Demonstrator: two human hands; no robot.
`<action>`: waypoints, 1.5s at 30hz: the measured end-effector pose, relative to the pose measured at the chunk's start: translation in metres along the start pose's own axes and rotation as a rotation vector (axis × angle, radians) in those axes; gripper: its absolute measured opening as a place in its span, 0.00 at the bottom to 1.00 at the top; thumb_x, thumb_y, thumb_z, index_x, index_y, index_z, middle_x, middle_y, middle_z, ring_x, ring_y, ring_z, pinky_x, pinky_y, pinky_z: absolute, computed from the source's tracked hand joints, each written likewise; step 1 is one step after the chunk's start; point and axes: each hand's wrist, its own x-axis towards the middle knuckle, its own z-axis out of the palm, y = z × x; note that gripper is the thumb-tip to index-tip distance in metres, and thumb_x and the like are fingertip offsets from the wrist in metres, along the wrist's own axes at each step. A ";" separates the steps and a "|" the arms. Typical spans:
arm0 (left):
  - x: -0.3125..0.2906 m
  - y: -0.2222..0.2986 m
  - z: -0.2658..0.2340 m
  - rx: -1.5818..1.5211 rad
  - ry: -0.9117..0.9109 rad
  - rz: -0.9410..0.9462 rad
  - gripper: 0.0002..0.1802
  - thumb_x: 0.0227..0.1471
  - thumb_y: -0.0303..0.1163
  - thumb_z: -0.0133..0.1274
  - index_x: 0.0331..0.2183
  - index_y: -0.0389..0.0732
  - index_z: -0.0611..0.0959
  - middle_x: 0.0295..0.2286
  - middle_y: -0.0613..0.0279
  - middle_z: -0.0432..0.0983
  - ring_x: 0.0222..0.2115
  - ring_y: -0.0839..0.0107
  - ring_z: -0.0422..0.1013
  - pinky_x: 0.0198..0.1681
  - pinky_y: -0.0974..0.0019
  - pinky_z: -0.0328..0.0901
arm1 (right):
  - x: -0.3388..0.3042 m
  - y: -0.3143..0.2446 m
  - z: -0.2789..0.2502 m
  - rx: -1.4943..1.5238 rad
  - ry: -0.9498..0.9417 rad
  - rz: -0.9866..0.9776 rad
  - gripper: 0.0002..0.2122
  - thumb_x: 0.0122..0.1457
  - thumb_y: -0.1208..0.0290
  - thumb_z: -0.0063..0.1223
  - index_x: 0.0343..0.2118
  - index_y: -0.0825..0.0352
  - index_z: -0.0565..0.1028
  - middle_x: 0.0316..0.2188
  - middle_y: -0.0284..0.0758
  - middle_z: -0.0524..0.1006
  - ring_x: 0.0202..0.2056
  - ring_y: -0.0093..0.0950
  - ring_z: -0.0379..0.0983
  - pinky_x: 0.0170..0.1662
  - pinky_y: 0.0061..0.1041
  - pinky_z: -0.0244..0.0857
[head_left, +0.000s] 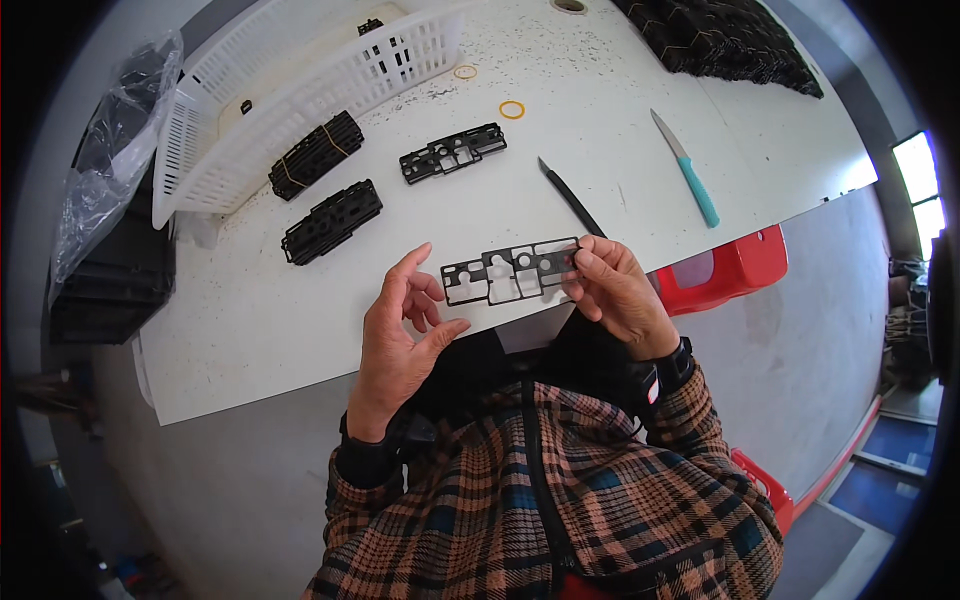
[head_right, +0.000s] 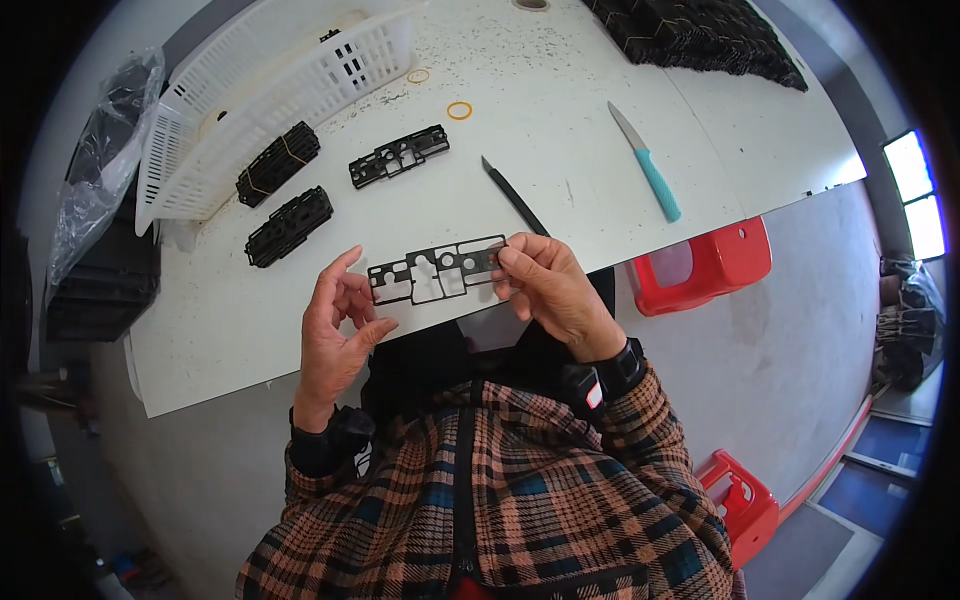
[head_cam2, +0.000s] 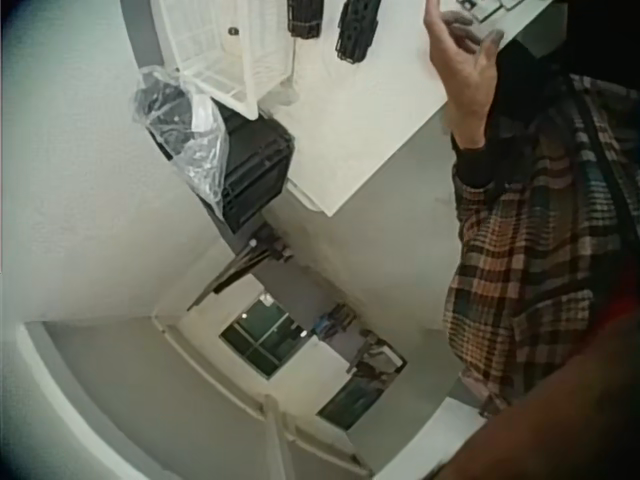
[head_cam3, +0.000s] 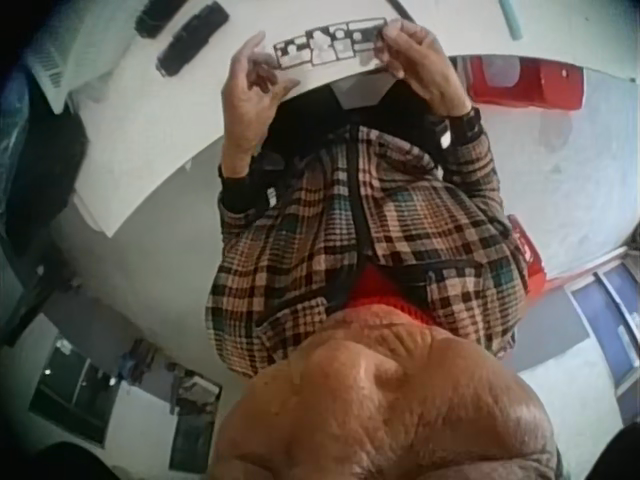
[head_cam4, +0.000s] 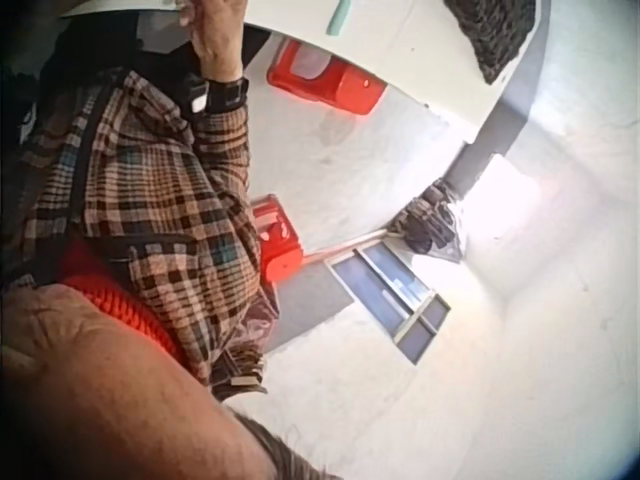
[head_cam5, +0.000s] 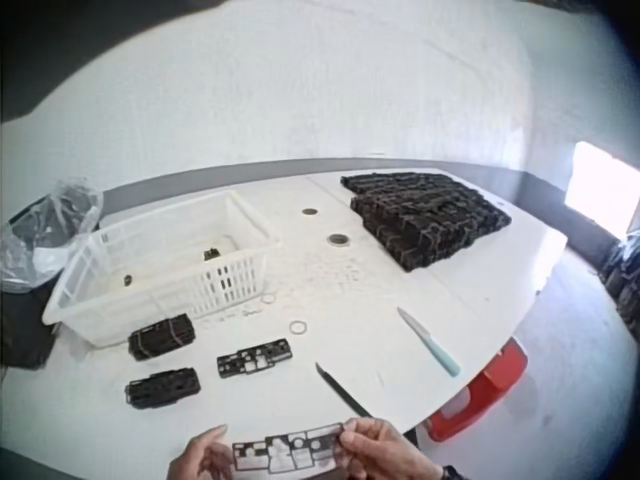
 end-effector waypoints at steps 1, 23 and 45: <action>-0.001 -0.001 0.000 -0.017 -0.004 -0.015 0.43 0.39 0.26 0.69 0.57 0.41 0.68 0.31 0.68 0.68 0.25 0.82 0.64 0.31 0.77 0.64 | 0.000 0.000 -0.002 0.003 -0.001 -0.007 0.05 0.64 0.72 0.51 0.35 0.68 0.73 0.27 0.35 0.77 0.25 0.20 0.73 0.14 0.10 0.61; 0.005 0.007 0.017 -0.002 -0.204 0.283 0.20 0.57 0.30 0.53 0.52 0.38 0.75 0.43 0.54 0.74 0.39 0.73 0.69 0.42 0.72 0.65 | 0.004 0.010 0.024 -0.064 -0.121 0.262 0.10 0.65 0.70 0.47 0.39 0.73 0.74 0.21 0.35 0.77 0.16 0.18 0.73 0.16 0.10 0.64; 0.007 0.008 0.001 0.079 0.125 -0.124 0.06 0.61 0.27 0.49 0.36 0.34 0.75 0.20 0.66 0.71 0.20 0.80 0.66 0.25 0.75 0.64 | 0.012 -0.061 -0.010 -0.929 0.317 -0.147 0.09 0.60 0.67 0.57 0.37 0.69 0.76 0.21 0.23 0.71 0.19 0.10 0.59 0.20 0.11 0.52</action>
